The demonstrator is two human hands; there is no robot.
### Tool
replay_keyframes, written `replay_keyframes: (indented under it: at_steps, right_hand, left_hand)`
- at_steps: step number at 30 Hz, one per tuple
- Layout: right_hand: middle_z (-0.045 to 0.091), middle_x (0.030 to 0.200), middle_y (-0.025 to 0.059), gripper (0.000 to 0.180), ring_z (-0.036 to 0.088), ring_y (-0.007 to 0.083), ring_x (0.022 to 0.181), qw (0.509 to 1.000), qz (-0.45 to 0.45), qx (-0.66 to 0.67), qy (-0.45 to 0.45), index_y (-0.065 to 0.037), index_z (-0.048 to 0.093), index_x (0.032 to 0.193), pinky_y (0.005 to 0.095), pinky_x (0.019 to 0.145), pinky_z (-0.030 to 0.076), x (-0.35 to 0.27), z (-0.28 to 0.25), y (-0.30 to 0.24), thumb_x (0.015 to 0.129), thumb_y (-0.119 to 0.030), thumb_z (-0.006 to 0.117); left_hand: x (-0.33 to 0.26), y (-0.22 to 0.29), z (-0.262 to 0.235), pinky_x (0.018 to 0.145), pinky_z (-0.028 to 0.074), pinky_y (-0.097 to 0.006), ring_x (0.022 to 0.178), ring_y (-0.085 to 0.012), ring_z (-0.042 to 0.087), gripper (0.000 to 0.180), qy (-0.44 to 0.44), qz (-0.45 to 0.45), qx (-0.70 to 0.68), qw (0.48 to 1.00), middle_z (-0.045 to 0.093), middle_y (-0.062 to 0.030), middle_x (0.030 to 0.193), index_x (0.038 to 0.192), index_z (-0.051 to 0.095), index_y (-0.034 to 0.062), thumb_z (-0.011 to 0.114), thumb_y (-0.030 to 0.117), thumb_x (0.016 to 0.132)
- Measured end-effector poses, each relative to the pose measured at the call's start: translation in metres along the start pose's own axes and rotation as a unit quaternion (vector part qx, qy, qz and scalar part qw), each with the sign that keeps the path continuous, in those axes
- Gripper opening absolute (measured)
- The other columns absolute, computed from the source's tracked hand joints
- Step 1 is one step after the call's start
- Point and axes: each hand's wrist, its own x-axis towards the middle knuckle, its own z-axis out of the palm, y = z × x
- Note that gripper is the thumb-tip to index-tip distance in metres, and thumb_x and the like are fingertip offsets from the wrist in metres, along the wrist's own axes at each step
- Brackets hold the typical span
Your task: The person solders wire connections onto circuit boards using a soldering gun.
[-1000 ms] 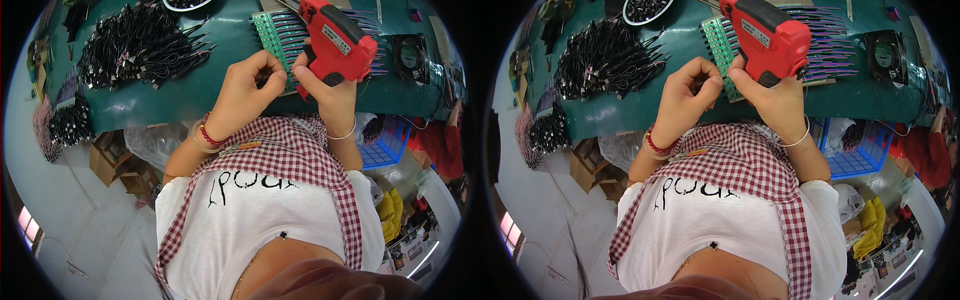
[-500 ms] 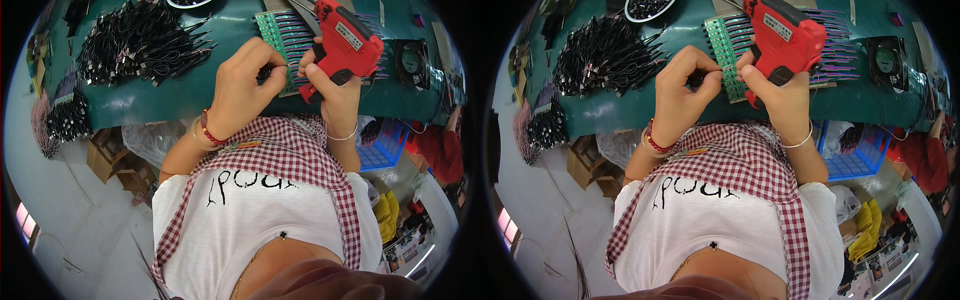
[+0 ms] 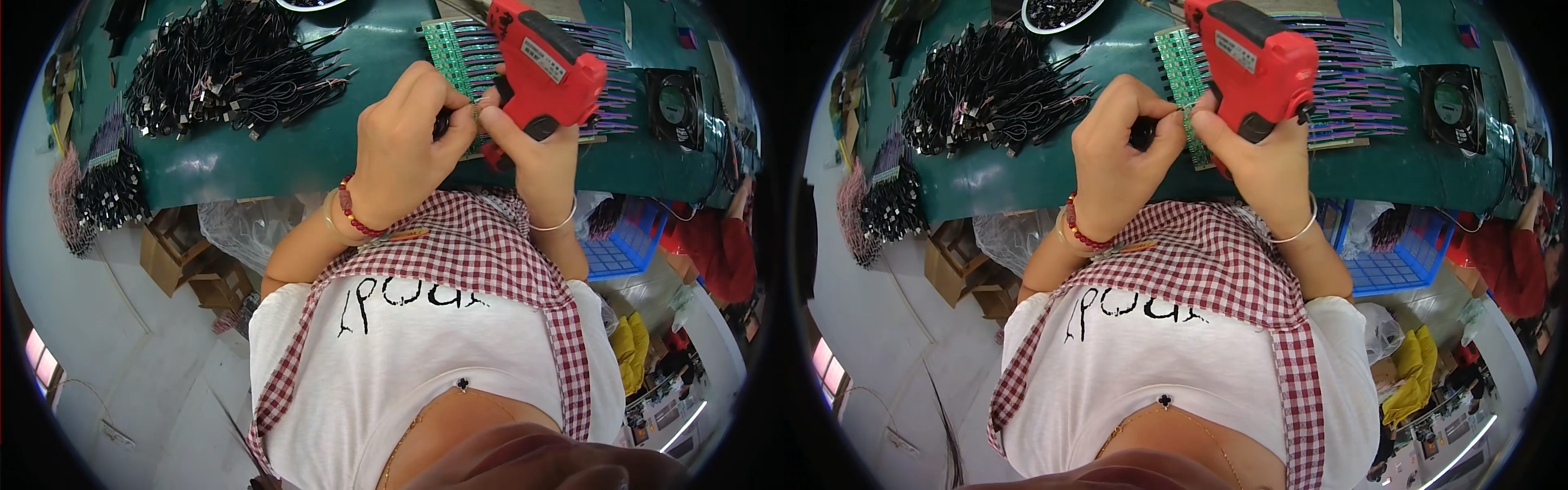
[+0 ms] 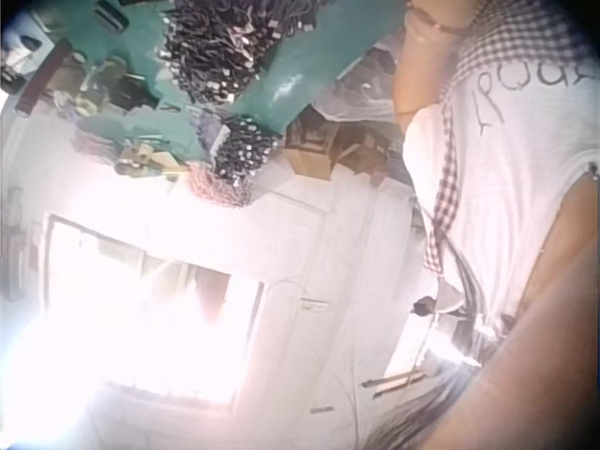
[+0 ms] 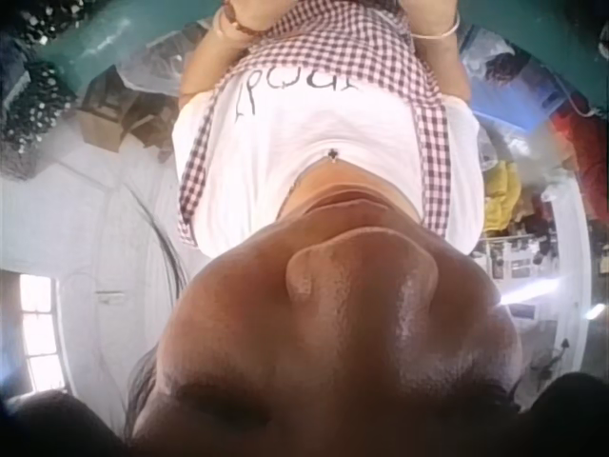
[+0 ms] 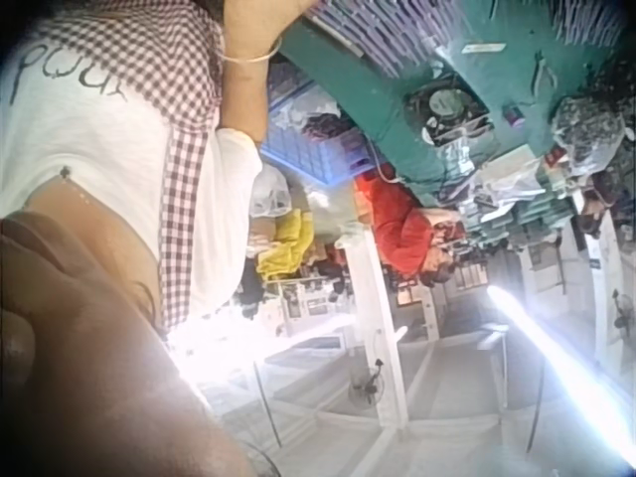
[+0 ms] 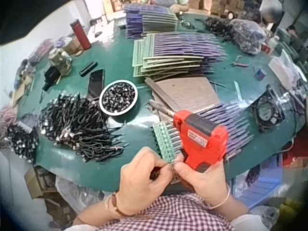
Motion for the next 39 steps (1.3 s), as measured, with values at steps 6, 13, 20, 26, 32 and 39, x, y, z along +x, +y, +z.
replay_keyframes:
  at_steps: [6,13,20,26,32,39]
  right_hand:
    - [0.061,0.076,0.0006,0.021,0.054,0.0071,0.062,0.998,-0.054,-0.043,-0.004,0.000,0.060,0.091,0.0220,0.056,0.043,0.008,-0.005,0.002,0.074,-0.008,0.069]
    - [0.061,0.079,0.0025,0.022,0.057,0.0091,0.070,0.993,0.033,0.109,-0.010,0.000,0.059,0.094,0.0230,0.065,0.046,0.014,-0.003,0.001,0.074,-0.005,0.068]
    - [0.062,0.081,0.0017,0.022,0.057,0.0082,0.072,1.000,0.013,0.015,-0.019,0.000,0.060,0.092,0.0233,0.066,0.046,0.008,-0.007,0.004,0.073,-0.005,0.068]
    - [0.063,0.082,0.0013,0.022,0.056,0.0079,0.072,0.998,0.003,-0.009,-0.063,0.000,0.061,0.091,0.0227,0.065,0.045,0.017,-0.012,0.004,0.072,-0.008,0.070]
    - [0.063,0.090,0.0115,0.040,0.061,0.0173,0.083,0.996,0.015,-0.006,-0.085,0.005,0.049,0.113,0.0283,0.077,0.048,0.029,-0.020,0.001,0.076,0.002,0.064]
    - [0.059,0.079,0.0097,0.037,0.057,0.0148,0.068,1.000,-0.018,0.010,0.020,0.005,0.048,0.113,0.0265,0.063,0.046,0.005,-0.047,-0.014,0.081,-0.007,0.061]
  left_hand:
    - [-0.001,-0.001,-0.001,0.046,0.038,-0.023,0.053,-0.0118,0.050,0.011,-0.040,0.013,0.022,0.999,0.052,-0.0048,0.069,0.074,0.054,0.0010,0.063,-0.004,0.069]
    - [0.006,-0.009,-0.004,0.047,0.040,-0.021,0.054,-0.0098,0.052,0.009,-0.055,0.025,0.023,0.998,0.054,-0.0042,0.071,0.075,0.057,0.0013,0.063,-0.003,0.070]
    - [0.008,-0.006,0.000,0.049,0.041,-0.022,0.056,-0.0105,0.052,0.008,-0.033,-0.020,-0.008,0.999,0.054,-0.0042,0.070,0.076,0.058,0.0013,0.063,-0.003,0.070]
    - [0.010,-0.010,-0.003,0.050,0.045,-0.026,0.057,-0.0168,0.056,0.010,-0.070,0.010,-0.035,0.997,0.053,-0.0061,0.072,0.081,0.059,0.0025,0.062,0.000,0.071]
    - [0.017,-0.017,-0.008,0.050,0.039,-0.023,0.056,-0.0112,0.050,0.007,-0.038,-0.005,-0.004,0.999,0.054,-0.0051,0.070,0.077,0.060,0.0001,0.063,-0.002,0.071]
    - [0.044,-0.066,-0.004,0.052,0.040,-0.026,0.056,-0.0154,0.050,0.008,-0.043,0.015,0.102,0.994,0.050,-0.0057,0.066,0.080,0.061,0.0028,0.064,0.005,0.073]
